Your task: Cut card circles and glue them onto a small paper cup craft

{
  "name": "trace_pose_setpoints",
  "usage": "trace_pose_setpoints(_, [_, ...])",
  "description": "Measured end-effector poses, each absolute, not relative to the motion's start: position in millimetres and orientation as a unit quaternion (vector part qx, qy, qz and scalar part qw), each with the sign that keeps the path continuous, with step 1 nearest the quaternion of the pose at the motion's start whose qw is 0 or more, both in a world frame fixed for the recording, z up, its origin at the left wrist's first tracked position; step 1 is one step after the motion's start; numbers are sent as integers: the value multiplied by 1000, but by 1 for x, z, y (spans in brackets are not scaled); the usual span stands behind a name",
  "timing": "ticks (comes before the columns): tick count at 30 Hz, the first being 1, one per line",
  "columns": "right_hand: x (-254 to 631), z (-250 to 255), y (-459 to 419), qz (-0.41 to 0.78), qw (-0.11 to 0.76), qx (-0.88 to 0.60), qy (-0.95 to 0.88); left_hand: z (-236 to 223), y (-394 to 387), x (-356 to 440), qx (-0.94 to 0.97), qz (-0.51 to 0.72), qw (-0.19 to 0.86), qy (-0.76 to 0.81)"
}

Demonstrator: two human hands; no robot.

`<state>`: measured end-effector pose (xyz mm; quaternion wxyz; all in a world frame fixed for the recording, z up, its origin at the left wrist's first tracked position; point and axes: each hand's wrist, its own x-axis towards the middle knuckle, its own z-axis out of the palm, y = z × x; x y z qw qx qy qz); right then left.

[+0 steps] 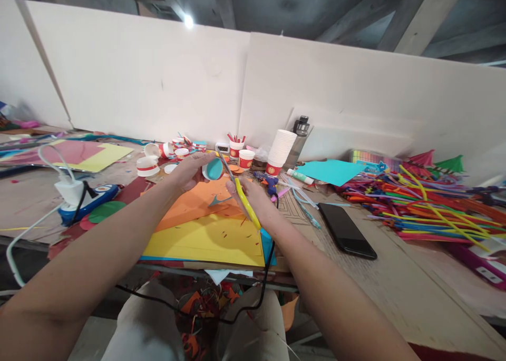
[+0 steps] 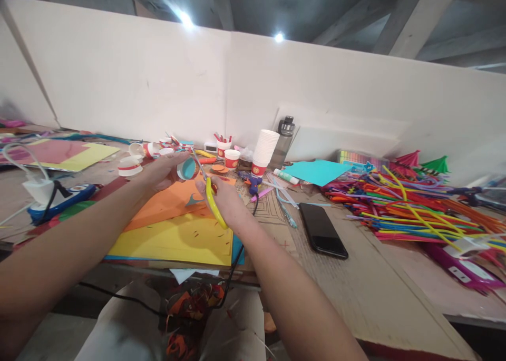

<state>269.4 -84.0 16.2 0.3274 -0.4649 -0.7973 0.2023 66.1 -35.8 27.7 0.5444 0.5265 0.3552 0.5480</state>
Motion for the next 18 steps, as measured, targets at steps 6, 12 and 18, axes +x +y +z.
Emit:
trace_pose_setpoints(6, [269, 16, -85, 202, 331, -464, -796, 24, -32, 64, 534, 543, 542, 355])
trace_pose_setpoints(12, [271, 15, -84, 212, 332, -453, -800, 23, -30, 63, 542, 543, 542, 343])
trace_pose_setpoints(18, [271, 15, -84, 200, 333, -455, -801, 25, -32, 63, 535, 543, 545, 348])
